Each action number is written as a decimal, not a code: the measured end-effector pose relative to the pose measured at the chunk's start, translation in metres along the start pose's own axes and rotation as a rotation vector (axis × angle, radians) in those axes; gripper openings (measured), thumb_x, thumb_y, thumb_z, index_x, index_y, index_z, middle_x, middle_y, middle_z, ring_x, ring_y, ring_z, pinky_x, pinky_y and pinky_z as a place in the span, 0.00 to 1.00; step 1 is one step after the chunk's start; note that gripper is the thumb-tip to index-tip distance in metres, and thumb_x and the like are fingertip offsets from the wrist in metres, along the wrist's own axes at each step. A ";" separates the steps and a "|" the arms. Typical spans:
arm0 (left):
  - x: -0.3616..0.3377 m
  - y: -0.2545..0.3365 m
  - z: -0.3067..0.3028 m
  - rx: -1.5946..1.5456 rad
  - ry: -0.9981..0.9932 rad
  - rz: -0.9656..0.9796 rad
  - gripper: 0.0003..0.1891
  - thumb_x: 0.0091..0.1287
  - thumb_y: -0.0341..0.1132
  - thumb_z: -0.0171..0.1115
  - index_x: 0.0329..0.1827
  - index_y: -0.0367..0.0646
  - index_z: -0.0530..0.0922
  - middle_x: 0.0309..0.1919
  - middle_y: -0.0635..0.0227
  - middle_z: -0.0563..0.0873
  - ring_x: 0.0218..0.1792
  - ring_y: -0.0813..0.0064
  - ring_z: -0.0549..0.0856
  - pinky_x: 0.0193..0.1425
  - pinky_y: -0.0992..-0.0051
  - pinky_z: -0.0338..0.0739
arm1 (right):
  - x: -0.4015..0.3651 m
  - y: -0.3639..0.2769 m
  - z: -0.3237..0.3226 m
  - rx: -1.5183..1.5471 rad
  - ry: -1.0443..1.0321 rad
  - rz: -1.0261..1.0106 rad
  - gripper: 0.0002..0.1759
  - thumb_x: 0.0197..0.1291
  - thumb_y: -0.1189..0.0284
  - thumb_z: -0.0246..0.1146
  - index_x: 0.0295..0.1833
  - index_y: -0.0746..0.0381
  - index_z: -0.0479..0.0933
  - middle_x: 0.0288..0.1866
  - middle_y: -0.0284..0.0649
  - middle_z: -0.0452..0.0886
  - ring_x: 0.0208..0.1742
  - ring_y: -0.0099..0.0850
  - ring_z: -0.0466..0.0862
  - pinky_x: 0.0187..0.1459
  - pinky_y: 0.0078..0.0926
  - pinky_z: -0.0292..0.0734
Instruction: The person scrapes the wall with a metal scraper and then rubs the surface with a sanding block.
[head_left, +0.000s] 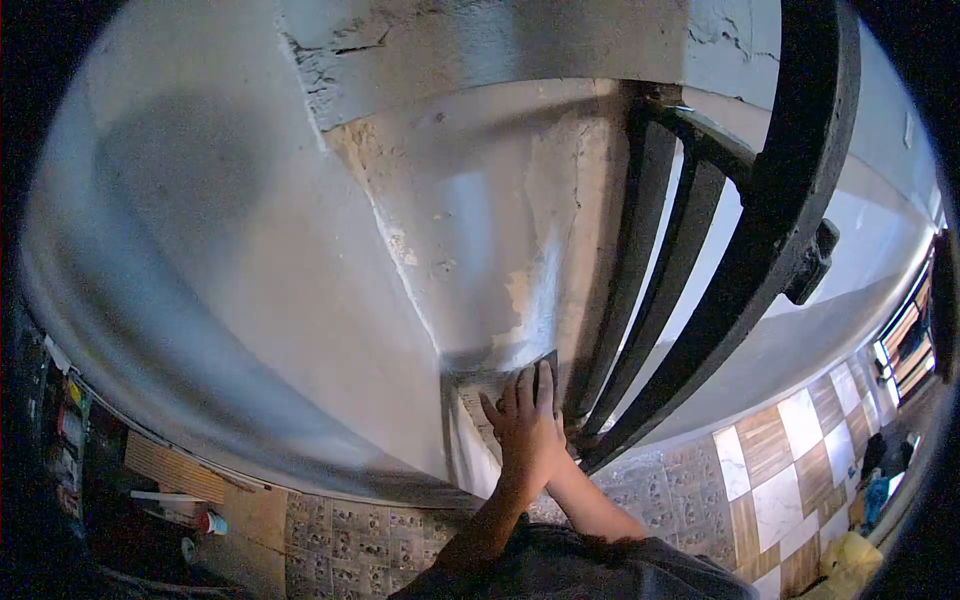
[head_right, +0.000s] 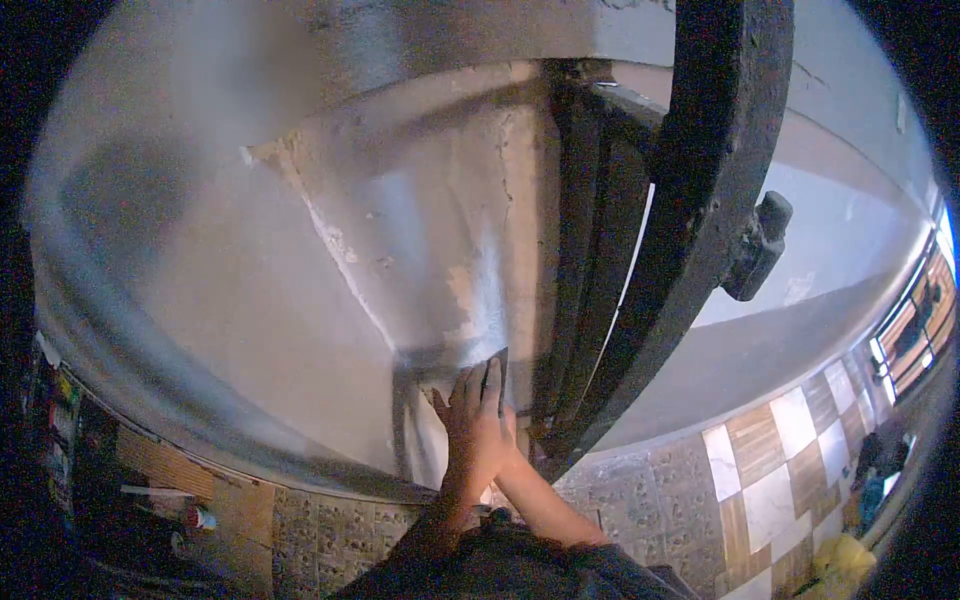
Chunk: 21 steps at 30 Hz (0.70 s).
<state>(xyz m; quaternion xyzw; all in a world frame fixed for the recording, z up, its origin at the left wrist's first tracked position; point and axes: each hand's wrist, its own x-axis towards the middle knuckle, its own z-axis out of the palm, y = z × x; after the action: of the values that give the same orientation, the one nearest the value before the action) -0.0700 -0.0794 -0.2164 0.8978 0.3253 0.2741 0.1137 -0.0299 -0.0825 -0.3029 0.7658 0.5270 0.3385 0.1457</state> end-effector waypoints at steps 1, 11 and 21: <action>0.001 -0.007 0.005 -0.020 0.003 0.017 0.34 0.53 0.27 0.57 0.67 0.39 0.61 0.61 0.54 0.69 0.63 0.52 0.66 0.69 0.56 0.55 | -0.002 -0.006 0.008 0.115 0.019 0.031 0.24 0.60 0.64 0.52 0.62 0.61 0.66 0.52 0.45 0.74 0.60 0.42 0.69 0.66 0.33 0.56; 0.011 -0.026 0.002 -0.357 0.088 0.231 0.37 0.49 0.20 0.54 0.68 0.39 0.59 0.64 0.53 0.67 0.65 0.51 0.64 0.69 0.59 0.56 | -0.034 -0.047 0.087 1.281 0.212 0.377 0.26 0.61 0.64 0.52 0.63 0.64 0.63 0.53 0.46 0.74 0.61 0.41 0.69 0.67 0.34 0.54; 0.013 -0.025 -0.027 -0.839 0.135 0.076 0.24 0.73 0.46 0.43 0.69 0.46 0.62 0.64 0.53 0.69 0.64 0.56 0.69 0.67 0.66 0.61 | 0.002 0.034 -0.010 2.357 0.020 0.572 0.17 0.64 0.72 0.57 0.57 0.66 0.68 0.47 0.37 0.78 0.47 0.24 0.78 0.48 0.21 0.73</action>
<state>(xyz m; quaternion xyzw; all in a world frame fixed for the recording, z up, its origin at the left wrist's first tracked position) -0.0901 -0.0508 -0.1982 0.7652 0.1592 0.4448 0.4375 -0.0120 -0.0960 -0.2756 0.5148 0.3247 -0.3229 -0.7247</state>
